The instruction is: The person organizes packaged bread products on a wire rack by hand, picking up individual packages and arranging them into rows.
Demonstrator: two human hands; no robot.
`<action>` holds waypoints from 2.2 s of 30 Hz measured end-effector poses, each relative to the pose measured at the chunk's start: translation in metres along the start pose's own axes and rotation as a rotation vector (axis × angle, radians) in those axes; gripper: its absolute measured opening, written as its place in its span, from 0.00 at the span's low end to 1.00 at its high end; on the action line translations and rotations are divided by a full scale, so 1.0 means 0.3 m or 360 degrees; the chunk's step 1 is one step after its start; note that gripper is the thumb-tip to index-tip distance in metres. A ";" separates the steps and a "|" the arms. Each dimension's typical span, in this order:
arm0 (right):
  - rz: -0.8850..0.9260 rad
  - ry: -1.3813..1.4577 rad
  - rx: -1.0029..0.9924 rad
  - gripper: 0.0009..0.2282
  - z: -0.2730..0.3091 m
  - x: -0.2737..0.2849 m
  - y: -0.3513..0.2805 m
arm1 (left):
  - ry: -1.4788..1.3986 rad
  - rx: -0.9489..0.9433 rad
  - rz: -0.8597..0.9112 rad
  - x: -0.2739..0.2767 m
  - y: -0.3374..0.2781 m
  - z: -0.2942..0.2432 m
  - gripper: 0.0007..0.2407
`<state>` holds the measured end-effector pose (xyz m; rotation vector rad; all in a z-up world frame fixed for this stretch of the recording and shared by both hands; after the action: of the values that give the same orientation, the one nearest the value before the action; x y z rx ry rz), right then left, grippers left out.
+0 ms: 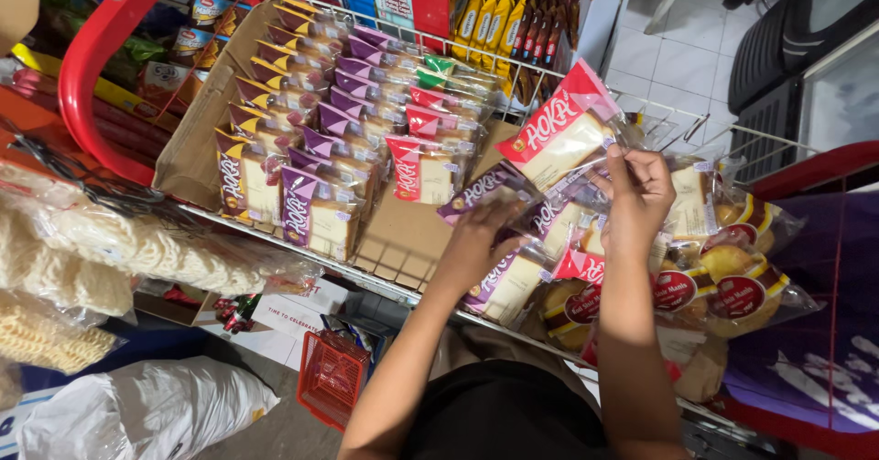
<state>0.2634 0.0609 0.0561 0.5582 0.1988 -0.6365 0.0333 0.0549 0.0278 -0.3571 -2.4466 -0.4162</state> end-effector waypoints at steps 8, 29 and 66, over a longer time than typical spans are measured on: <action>0.0067 0.0160 -0.0178 0.03 -0.065 -0.040 -0.023 | -0.0830 0.0529 -0.0042 -0.039 0.043 0.153 0.14; 0.0702 0.0182 -0.0804 0.15 -0.165 -0.183 -0.222 | -0.1655 0.0845 -0.0402 0.235 -0.086 0.356 0.16; 0.0916 -0.0352 -0.0247 0.07 -0.186 -0.266 -0.221 | -0.1452 0.0713 -0.0889 0.274 -0.163 0.381 0.13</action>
<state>0.1594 0.0881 0.0083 0.3652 -0.1214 -0.1174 -0.1082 0.0659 -0.0177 0.4514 -3.4137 0.1406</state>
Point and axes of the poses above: each hand's wrist, its own y-axis towards the middle knuckle, its own x-axis out of the back of the hand, z = x × y, the point moved 7 cm from there along y, towards the middle knuckle, and after that the axes turned 15 degrees about x, right-handed, at the moved point
